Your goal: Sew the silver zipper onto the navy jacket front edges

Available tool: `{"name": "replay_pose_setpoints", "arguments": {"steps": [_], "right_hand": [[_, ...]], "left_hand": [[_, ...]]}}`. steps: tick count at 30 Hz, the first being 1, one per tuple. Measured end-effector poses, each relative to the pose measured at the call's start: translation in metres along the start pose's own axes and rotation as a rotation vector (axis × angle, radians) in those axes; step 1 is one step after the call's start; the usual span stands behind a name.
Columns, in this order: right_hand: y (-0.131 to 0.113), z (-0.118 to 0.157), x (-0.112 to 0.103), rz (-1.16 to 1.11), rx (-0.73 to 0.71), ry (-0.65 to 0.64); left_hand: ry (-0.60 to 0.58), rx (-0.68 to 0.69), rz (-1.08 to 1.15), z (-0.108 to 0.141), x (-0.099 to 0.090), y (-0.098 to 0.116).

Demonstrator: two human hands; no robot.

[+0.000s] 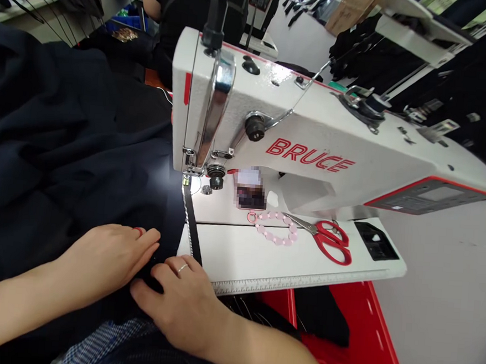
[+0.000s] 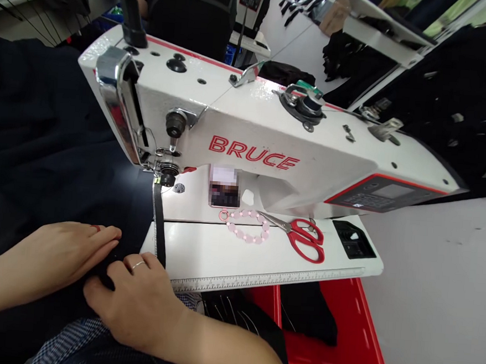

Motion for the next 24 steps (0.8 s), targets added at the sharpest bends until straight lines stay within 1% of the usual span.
{"name": "replay_pose_setpoints", "arguments": {"steps": [1, 3, 5, 9, 11, 13, 17, 18, 20, 24], "right_hand": [[0.002, 0.004, 0.001, -0.047, 0.030, 0.005], [0.006, 0.012, 0.001, -0.103, 0.080, 0.054], [0.008, 0.015, 0.001, -0.098, 0.104, 0.083], [0.003, 0.005, 0.001, -0.033, 0.056, -0.016], [0.001, -0.003, 0.000, 0.003, 0.061, -0.034], [0.000, -0.008, 0.000, 0.018, 0.110, 0.020], [-0.003, -0.008, 0.006, -0.047, 0.215, 0.194], [-0.004, -0.008, 0.008, -0.078, 0.216, 0.209], [-0.007, -0.008, 0.011, -0.151, 0.175, 0.195], [-0.010, -0.010, 0.011, -0.220, 0.063, 0.097]], "left_hand": [[0.006, 0.005, -0.078, -0.001, 0.005, 0.001], [0.010, 0.036, -0.212, -0.001, 0.012, 0.003], [0.009, 0.053, -0.253, -0.002, 0.016, 0.003], [-0.071, 0.035, -0.269, -0.009, 0.018, 0.000], [-0.124, 0.023, -0.264, -0.014, 0.018, -0.002], [-0.177, 0.028, -0.264, -0.019, 0.018, -0.002], [-0.278, 0.035, -0.307, -0.024, 0.020, -0.002], [-0.302, 0.034, -0.318, -0.024, 0.020, -0.002], [-0.333, 0.034, -0.332, -0.024, 0.020, -0.001], [-0.317, 0.058, -0.328, -0.025, 0.019, 0.001]]}}
Point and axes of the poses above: each hand's wrist, its own z-axis away from the middle knuckle, its own x-axis out of the palm, y = z × x, the point moved 6 cm from there along -z, towards the middle knuckle, and after that the axes turned 2 degrees about -x, right-handed, at the moved point
